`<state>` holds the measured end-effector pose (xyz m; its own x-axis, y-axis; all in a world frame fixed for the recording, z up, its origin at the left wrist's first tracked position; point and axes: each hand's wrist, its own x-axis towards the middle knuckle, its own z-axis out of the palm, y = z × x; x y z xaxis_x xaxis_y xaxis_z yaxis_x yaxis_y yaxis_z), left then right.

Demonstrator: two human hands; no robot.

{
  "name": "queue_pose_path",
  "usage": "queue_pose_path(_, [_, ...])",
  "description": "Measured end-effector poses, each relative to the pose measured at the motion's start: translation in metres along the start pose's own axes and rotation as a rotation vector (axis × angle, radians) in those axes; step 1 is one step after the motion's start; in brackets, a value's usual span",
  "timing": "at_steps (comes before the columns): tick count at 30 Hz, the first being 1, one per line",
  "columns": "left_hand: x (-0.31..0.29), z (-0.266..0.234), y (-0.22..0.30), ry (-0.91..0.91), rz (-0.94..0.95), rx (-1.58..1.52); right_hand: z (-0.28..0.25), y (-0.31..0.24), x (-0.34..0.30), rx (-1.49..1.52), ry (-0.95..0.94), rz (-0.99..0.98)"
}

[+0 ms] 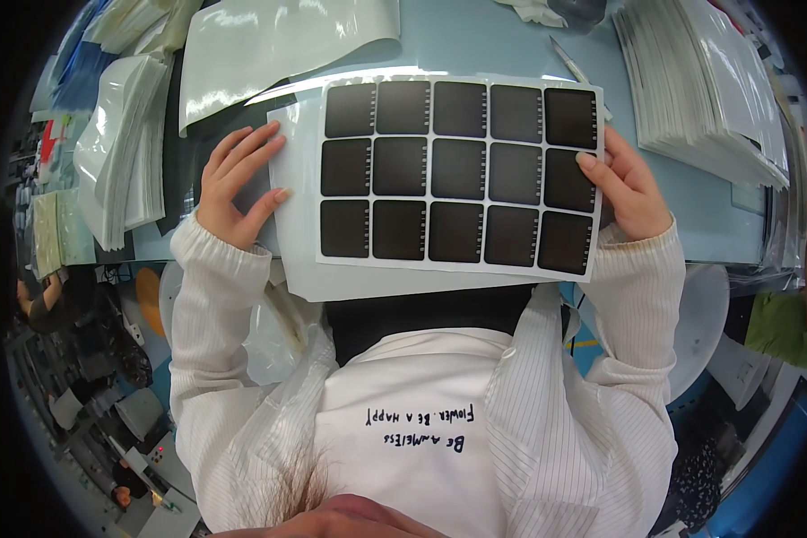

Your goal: Assembling a grid of solar cells onto a backing sheet at a production workstation.

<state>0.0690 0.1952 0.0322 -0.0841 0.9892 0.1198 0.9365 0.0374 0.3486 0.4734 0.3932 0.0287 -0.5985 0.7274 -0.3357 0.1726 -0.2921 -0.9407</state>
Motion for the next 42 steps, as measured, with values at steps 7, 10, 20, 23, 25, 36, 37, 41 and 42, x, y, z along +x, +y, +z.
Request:
queue_pose_path(7, [0.006,-0.008,-0.004,-0.032,0.032,-0.067,0.006,-0.012,0.006,-0.130,0.061,0.110])
queue_pose_path(10, [0.007,-0.010,0.008,-0.017,0.033,0.002,0.009,-0.013,0.007,-0.201,0.077,0.131])
queue_pose_path(20, [-0.001,-0.001,0.004,0.006,0.041,-0.026,0.018,-0.015,0.002,-0.040,0.224,0.125])
queue_pose_path(23, [0.000,-0.001,0.004,-0.003,0.044,-0.014,0.013,-0.001,-0.002,0.043,0.181,0.064])
queue_pose_path(25, [-0.002,-0.001,0.004,0.002,0.035,-0.025,0.021,-0.001,-0.004,-0.069,0.219,0.045])
queue_pose_path(36, [0.003,-0.002,0.012,0.035,-0.020,-0.149,0.048,0.005,-0.007,-0.509,0.389,-0.194])
queue_pose_path(37, [0.002,-0.001,0.010,0.042,-0.011,-0.110,0.051,0.003,-0.008,-0.559,0.399,-0.200])
queue_pose_path(41, [-0.001,0.000,0.004,0.039,0.082,0.097,0.050,0.004,-0.008,-0.576,0.396,-0.236])
queue_pose_path(42, [-0.002,-0.001,0.005,0.041,0.082,0.100,0.048,0.003,-0.008,-0.574,0.395,-0.240])
